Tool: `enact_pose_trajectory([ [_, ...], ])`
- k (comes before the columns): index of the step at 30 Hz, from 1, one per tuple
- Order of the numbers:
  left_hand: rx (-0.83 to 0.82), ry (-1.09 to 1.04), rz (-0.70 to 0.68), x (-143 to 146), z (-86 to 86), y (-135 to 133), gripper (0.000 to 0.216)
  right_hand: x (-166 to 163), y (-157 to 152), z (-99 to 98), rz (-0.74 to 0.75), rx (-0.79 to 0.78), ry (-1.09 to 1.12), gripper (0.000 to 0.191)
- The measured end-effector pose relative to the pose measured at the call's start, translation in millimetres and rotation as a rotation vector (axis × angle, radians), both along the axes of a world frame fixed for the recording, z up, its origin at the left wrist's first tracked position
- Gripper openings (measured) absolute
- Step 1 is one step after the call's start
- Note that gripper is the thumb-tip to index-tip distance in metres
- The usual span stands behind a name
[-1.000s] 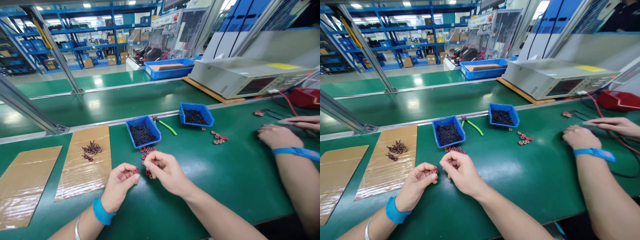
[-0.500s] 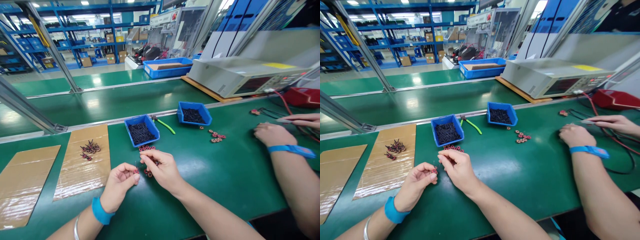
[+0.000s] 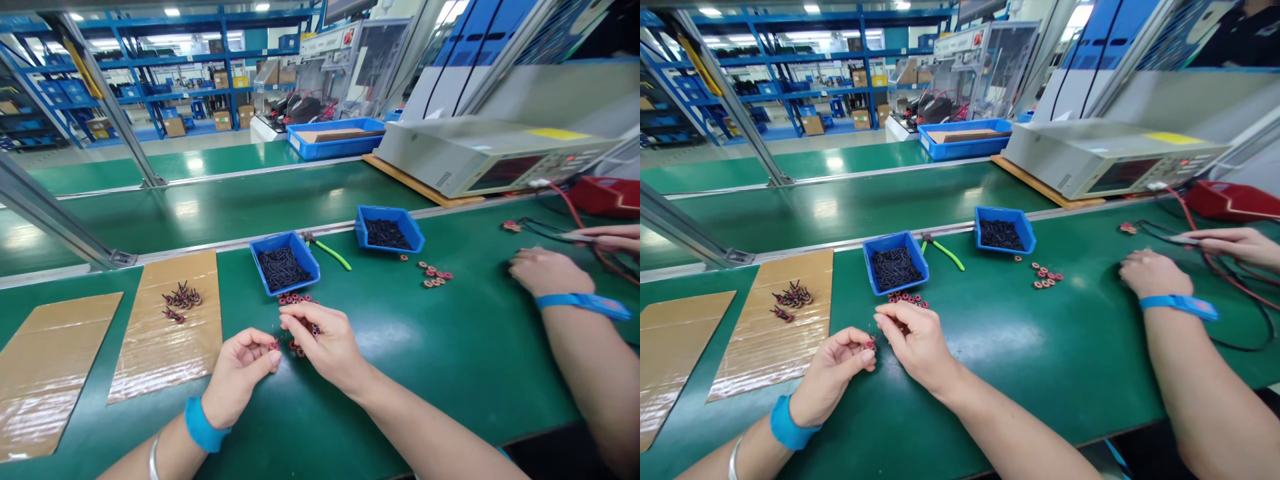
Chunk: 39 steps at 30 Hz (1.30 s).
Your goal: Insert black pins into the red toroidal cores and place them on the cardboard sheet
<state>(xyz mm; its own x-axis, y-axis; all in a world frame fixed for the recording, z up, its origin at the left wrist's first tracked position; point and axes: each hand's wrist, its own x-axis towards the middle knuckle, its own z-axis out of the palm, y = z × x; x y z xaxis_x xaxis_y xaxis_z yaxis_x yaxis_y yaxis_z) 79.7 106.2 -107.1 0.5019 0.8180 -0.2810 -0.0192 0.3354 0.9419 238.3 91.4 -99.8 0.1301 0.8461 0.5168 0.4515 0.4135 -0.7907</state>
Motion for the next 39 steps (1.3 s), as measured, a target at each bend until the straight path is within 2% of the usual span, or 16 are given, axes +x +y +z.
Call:
enact_pose_trajectory([
  [6, -0.002, -0.011, 0.0, 0, -1.0, -1, 0.028, 0, 0, -2.5, 0.021, 0.022, -0.023, 0.012],
  [11, 0.006, -0.02, 0.014, 0, 0.5, 0, 0.028, -1, -3, -4.0, 0.056, -0.02, -0.009, 0.014],
  [14, 0.005, -0.013, 0.03, -1, 1.1, 0, 0.03, 1, -5, -3.9, 0.087, -0.087, 0.02, 0.018],
  [18, -0.007, -0.016, 0.05, 0, 0.5, 0, 0.033, 9, -5, -4.3, 0.108, -0.258, 0.103, 0.025],
  [21, -0.009, -0.018, 0.059, 1, -0.1, 0, 0.033, 20, 1, -3.1, 0.094, -0.246, 0.091, 0.026],
  [23, -0.019, -0.016, 0.066, 1, -0.1, 2, 0.034, 27, 13, -0.1, 0.039, -0.168, -0.003, 0.025],
  [25, -0.034, -0.012, 0.078, 2, 0.3, 3, 0.036, 33, 35, 4.9, -0.024, -0.13, -0.19, 0.024],
  [26, -0.042, -0.012, 0.085, 2, 0.7, 4, 0.037, 34, 49, 7.7, -0.04, -0.156, -0.31, 0.024],
  [28, -0.057, -0.022, 0.097, 1, 1.6, 6, 0.038, 34, 78, 12.9, -0.047, -0.338, -0.657, 0.028],
  [29, -0.064, -0.031, 0.103, 0, 2.1, 6, 0.038, 32, 92, 14.9, -0.03, -0.384, -0.726, 0.029],
  [33, -0.087, -0.09, 0.115, -2, 3.6, 9, 0.037, 23, 126, 15.7, 0.017, -0.517, -0.864, 0.025],
  [39, -0.178, -0.156, 0.153, -3, 1.2, 15, 0.037, 22, 122, 10.0, 0.051, -0.534, -0.89, 0.028],
])
